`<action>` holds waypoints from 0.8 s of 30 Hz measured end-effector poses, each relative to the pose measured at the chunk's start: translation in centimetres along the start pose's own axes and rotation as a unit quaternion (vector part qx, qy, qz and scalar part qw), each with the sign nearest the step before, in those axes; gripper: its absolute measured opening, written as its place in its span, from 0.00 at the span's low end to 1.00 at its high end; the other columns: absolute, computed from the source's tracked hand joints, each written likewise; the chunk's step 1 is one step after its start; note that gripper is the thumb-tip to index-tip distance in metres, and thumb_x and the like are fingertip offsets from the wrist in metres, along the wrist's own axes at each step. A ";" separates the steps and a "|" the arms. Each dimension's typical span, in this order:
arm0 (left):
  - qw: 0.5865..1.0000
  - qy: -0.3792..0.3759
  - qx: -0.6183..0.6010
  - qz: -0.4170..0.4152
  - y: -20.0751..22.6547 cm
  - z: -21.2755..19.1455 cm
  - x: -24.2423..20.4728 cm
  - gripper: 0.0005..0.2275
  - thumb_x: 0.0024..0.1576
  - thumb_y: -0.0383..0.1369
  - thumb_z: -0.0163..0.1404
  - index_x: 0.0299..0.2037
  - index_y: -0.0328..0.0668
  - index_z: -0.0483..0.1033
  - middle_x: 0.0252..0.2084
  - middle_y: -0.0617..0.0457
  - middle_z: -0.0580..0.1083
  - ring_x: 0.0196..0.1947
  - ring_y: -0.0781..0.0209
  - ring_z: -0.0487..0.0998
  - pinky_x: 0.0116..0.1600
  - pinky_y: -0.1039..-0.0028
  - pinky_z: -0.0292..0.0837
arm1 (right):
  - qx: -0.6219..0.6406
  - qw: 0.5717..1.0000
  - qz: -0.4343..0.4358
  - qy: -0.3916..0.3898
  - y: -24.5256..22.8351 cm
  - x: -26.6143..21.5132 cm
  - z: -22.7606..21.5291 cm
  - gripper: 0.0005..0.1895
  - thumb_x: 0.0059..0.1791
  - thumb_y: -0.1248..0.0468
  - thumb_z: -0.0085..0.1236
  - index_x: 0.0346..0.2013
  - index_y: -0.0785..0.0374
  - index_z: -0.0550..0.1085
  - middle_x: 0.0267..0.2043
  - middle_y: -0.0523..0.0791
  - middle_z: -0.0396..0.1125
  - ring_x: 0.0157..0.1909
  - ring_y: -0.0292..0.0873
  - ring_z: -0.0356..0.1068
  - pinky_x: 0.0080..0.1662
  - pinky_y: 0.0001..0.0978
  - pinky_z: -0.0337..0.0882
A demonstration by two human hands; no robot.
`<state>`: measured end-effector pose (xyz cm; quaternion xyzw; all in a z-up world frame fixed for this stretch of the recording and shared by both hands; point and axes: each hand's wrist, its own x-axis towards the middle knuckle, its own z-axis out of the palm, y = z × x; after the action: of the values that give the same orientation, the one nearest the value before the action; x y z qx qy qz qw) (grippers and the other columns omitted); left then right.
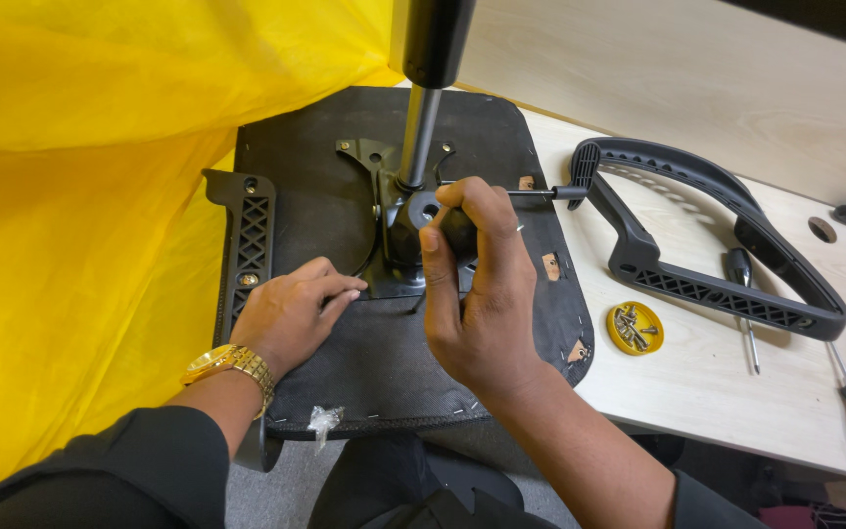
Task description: The person attaches the mounting plate and gas lift mechanism to the underside of an office chair seat, threading screws by hand and tightening them with a screwdriver. They pick screws from a yellow lid and work around the seat plate, with armrests and other chair parts laid out on the table.
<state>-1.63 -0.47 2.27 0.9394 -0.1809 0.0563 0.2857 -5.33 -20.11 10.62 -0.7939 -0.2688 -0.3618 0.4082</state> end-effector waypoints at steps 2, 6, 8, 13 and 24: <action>1.000 -0.002 -0.003 -0.011 0.0 -0.1 0.0 0.08 0.58 0.40 0.52 0.43 0.57 0.84 0.36 0.59 0.77 0.35 0.56 0.81 0.43 0.65 0.76 | 0.013 1.000 0.013 -0.002 -0.1 0.1 0.2 0.17 0.61 0.74 0.51 0.63 0.64 0.61 0.46 0.48 0.64 0.40 0.37 0.67 0.44 0.28 0.70; 0.998 -0.005 -0.010 -0.059 0.4 0.0 -0.1 0.08 0.57 0.42 0.54 0.41 0.58 0.84 0.37 0.60 0.77 0.35 0.56 0.80 0.43 0.65 0.76 | 0.000 1.000 -0.002 -0.005 -0.1 0.4 0.6 0.17 0.60 0.74 0.52 0.62 0.64 0.62 0.46 0.48 0.64 0.38 0.38 0.65 0.43 0.28 0.68; 0.993 -0.020 -0.036 -0.108 0.6 0.0 0.2 0.08 0.56 0.43 0.55 0.40 0.57 0.84 0.36 0.61 0.78 0.35 0.59 0.81 0.43 0.67 0.76 | 0.001 1.000 0.018 -0.013 0.1 0.8 0.7 0.16 0.60 0.73 0.52 0.61 0.64 0.62 0.45 0.48 0.63 0.36 0.37 0.64 0.41 0.28 0.67; 0.991 -0.026 -0.053 -0.117 0.6 -0.2 0.3 0.09 0.54 0.43 0.57 0.40 0.57 0.84 0.35 0.61 0.78 0.34 0.61 0.81 0.42 0.69 0.76 | -0.015 1.000 0.003 -0.012 0.3 1.4 1.0 0.14 0.60 0.73 0.51 0.60 0.64 0.62 0.43 0.47 0.63 0.37 0.37 0.65 0.41 0.28 0.67; 0.999 0.012 -0.027 -0.044 -0.1 0.4 0.0 0.08 0.57 0.42 0.54 0.40 0.54 0.82 0.36 0.58 0.77 0.36 0.55 0.81 0.41 0.64 0.76 | 0.016 0.999 0.010 -0.041 0.3 2.3 1.9 0.16 0.58 0.74 0.53 0.59 0.64 0.63 0.43 0.47 0.63 0.37 0.37 0.63 0.41 0.30 0.66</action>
<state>-1.56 -0.60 1.90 0.9378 -0.1373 0.0504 0.3150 -3.09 -18.37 11.60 -0.8039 -0.2834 -0.3206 0.4131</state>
